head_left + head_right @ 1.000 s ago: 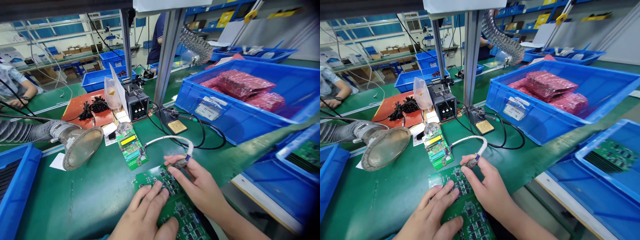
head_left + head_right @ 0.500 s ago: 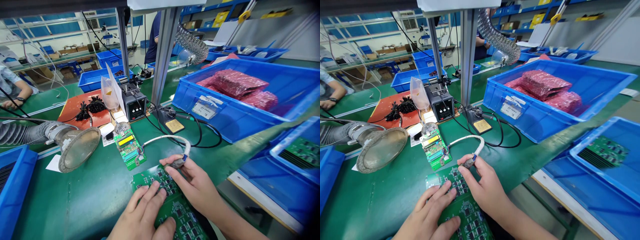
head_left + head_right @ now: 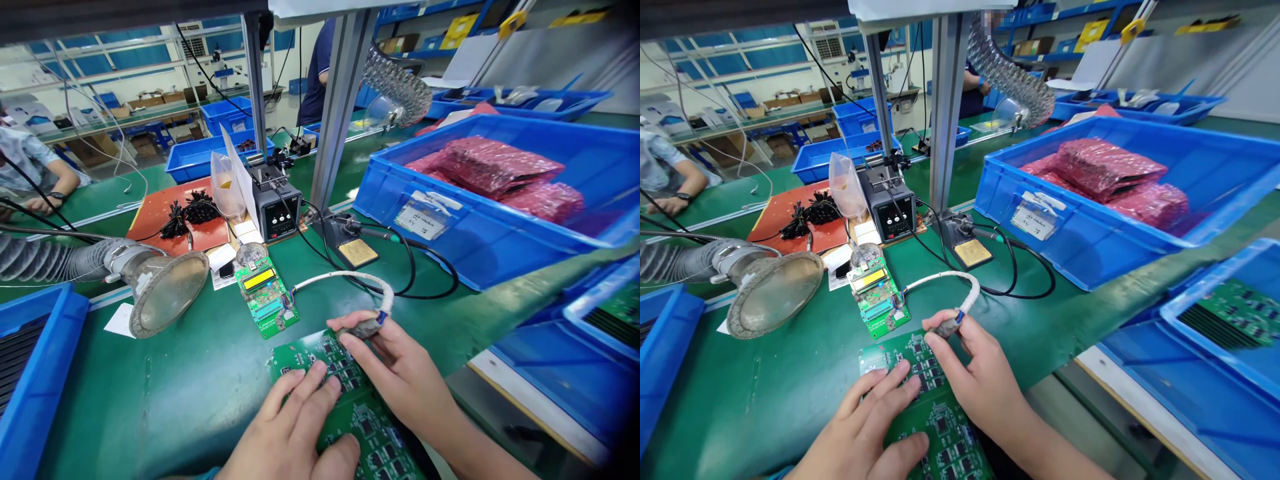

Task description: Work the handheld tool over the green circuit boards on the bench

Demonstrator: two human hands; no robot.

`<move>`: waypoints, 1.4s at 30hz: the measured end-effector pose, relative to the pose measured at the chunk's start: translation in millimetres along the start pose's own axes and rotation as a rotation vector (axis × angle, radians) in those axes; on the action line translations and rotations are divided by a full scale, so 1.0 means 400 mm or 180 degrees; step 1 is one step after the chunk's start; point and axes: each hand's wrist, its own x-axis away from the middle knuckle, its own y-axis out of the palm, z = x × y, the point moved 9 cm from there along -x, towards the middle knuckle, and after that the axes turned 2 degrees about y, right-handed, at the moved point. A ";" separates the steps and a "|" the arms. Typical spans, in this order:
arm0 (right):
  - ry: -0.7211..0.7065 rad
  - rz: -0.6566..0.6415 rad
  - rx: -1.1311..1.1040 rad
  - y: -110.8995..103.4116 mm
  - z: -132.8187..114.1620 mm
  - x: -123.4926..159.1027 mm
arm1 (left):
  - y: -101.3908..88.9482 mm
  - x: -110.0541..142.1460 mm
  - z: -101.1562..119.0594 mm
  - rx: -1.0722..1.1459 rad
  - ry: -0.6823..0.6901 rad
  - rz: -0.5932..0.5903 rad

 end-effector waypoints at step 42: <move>0.0373 -0.0260 -0.0541 -0.003 0.027 -0.022 | -0.110 0.382 -0.311 -0.0544 -0.2104 -0.1770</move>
